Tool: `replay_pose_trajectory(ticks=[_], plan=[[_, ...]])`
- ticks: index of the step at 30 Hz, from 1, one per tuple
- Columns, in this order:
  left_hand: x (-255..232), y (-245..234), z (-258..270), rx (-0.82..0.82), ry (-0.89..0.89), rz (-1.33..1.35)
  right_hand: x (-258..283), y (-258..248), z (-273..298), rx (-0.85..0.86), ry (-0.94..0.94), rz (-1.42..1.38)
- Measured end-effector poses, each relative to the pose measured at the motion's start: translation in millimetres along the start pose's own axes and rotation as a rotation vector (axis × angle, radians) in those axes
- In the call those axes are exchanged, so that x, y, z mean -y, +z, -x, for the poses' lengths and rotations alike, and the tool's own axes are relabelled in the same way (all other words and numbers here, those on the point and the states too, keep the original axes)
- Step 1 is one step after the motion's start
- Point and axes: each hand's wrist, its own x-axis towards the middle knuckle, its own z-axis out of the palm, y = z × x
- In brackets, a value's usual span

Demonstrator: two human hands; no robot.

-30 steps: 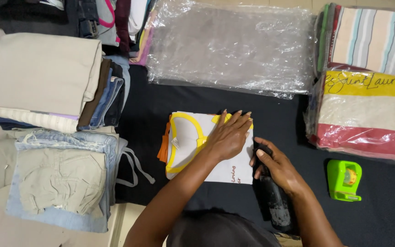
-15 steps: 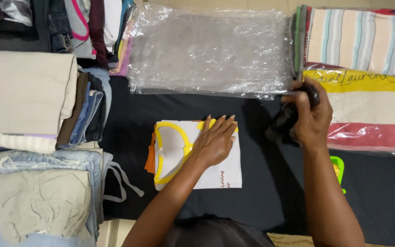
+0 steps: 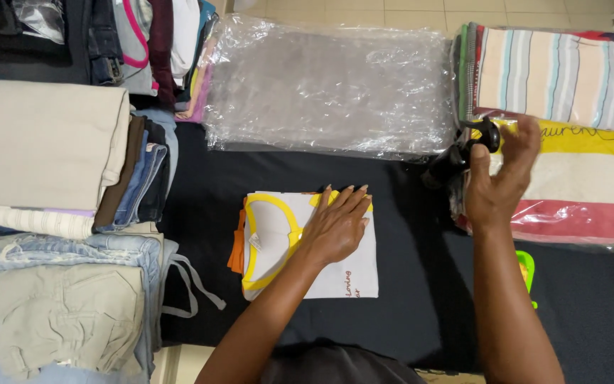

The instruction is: Organizing and stacking folded clothing items on a table, periodically using a spray bottle.

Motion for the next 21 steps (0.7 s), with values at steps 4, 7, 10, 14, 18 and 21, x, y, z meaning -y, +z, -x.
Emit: replay_pose_trajectory(ticks=[4,7,10,14,18,21], plan=[[0,2,0,-0.001,-0.014,0.0,32,1,37,-0.075,-0.085,0.06],[0,2,0,-0.024,-0.028,-0.016,49,13,80,-0.021,-0.258,0.323],[-2,-3,0,-0.004,-0.053,-0.07,65,39,125,0.297,-0.272,0.232],[4,6,-2,0.031,-0.049,-0.145,46,68,176,0.516,-0.223,0.241],[11,19,-8,0.013,-0.055,-0.064,38,73,186,0.628,-0.175,0.365],[11,19,-11,0.035,-0.06,-0.072,37,66,190,0.68,-0.126,0.464]])
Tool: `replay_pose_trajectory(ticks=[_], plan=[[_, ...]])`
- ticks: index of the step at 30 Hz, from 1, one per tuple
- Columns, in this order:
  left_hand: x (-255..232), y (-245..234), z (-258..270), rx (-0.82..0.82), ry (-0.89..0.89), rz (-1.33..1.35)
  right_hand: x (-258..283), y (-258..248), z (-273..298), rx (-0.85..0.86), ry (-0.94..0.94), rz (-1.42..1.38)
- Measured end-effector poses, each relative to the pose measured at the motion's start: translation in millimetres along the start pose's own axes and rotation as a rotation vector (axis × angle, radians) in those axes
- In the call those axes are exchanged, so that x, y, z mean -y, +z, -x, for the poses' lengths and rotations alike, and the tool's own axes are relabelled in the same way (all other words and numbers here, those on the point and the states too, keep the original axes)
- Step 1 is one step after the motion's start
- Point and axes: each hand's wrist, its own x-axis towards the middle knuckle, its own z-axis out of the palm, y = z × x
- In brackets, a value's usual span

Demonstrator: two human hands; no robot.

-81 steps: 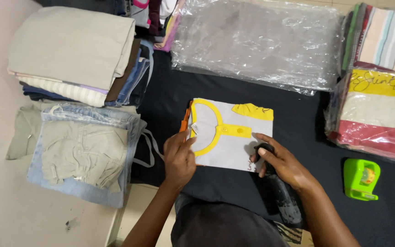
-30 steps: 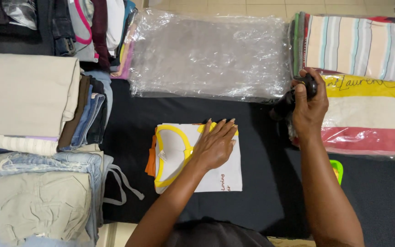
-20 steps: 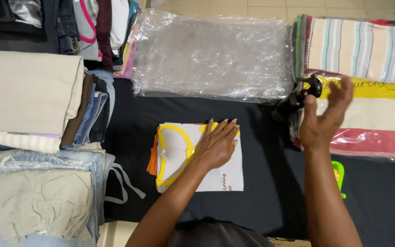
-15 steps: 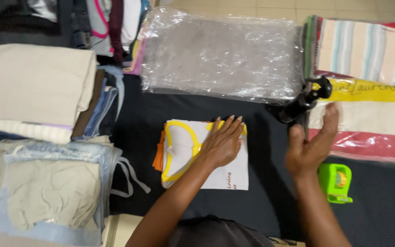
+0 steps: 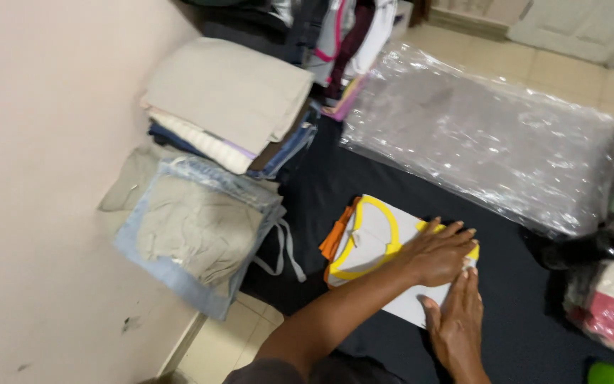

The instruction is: Organizing and stacking folded clothing items on a table, periodically using a spray bottle.

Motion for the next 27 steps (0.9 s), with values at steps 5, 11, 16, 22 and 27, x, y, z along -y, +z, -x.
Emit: replay_pose_trajectory(ticks=[5,11,16,22,27], plan=[[20,41,-18,-0.119,0.009,0.065,-19,-3,5,-0.011,-0.059,0.028],[27,-8,39,-0.334,-0.027,-0.008,-31,-19,-38,-0.052,-0.075,0.001],[45,-18,80,-0.286,-0.124,-0.074,-16,-6,-80,0.018,-0.096,0.016],[67,14,91,-0.256,-0.178,-0.054,-32,19,-90,0.262,0.073,0.217],[72,8,92,-0.231,-0.123,0.032,-67,26,-99,0.224,0.203,0.12]])
